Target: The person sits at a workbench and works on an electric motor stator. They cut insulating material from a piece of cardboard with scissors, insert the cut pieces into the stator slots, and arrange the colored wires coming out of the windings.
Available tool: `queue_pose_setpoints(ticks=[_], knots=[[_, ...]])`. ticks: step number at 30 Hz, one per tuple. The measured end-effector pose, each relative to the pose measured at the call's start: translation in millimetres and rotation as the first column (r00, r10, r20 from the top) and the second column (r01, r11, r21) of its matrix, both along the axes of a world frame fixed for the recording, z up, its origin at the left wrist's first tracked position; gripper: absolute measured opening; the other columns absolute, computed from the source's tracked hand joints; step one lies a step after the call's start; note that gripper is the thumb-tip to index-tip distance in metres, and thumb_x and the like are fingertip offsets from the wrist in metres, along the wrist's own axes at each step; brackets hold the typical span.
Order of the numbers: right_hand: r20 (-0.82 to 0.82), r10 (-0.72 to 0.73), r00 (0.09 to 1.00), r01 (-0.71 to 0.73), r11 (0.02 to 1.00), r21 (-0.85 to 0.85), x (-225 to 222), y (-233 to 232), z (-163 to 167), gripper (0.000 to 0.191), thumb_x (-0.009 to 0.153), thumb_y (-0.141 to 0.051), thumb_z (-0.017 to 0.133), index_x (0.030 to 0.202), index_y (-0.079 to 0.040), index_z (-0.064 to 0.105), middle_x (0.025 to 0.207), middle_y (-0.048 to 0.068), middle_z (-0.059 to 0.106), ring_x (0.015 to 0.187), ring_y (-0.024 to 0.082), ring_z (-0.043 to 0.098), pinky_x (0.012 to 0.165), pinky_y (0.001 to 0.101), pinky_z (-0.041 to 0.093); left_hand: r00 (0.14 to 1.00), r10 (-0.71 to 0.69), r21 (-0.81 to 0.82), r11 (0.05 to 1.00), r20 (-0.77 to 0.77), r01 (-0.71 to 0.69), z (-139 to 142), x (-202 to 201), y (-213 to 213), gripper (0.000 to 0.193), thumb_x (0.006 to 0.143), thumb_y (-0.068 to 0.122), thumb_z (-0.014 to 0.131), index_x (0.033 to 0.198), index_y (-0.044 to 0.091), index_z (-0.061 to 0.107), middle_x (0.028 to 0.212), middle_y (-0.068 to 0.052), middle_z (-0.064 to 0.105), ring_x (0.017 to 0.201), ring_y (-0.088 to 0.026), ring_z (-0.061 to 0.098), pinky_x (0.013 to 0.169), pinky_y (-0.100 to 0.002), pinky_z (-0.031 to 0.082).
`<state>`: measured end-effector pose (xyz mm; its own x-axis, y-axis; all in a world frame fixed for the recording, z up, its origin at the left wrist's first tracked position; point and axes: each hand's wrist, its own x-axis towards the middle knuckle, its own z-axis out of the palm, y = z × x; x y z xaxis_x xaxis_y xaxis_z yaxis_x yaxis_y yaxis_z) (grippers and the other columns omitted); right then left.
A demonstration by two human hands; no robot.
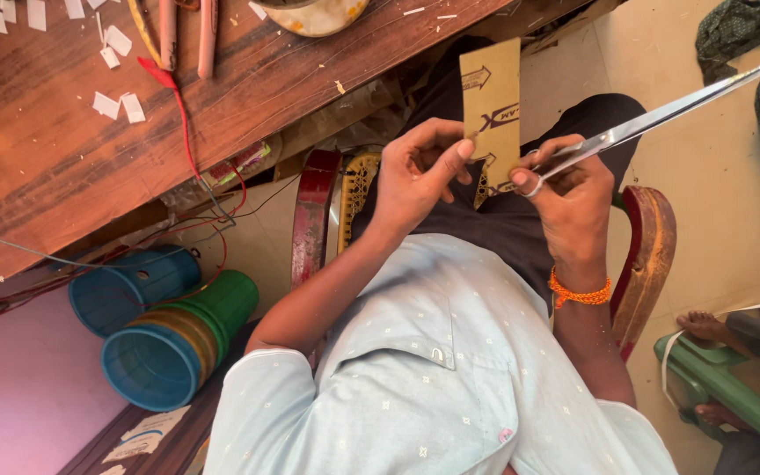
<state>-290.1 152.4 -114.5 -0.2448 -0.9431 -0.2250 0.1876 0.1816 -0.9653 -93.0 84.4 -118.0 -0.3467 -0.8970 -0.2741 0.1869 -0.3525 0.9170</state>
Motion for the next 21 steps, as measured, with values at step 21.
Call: queue_pose_setpoints(ticks=[21], knots=[[0.293,0.717,0.633,-0.772,0.555,0.309,-20.5,-1.7,9.3,0.055,0.061,-0.025,0.094,0.103,0.002,0.071,0.077,0.001,0.065,0.074,0.009,0.06,0.065,0.0257,0.049,0.976,0.209,-0.059,0.975,-0.062,-0.213,4.2,23.1,-19.3,0.021,0.1,0.019,0.073,0.094,0.0,0.07,0.082,-0.005,0.071,0.073,-0.008,0.07,0.058,-0.022,0.057]])
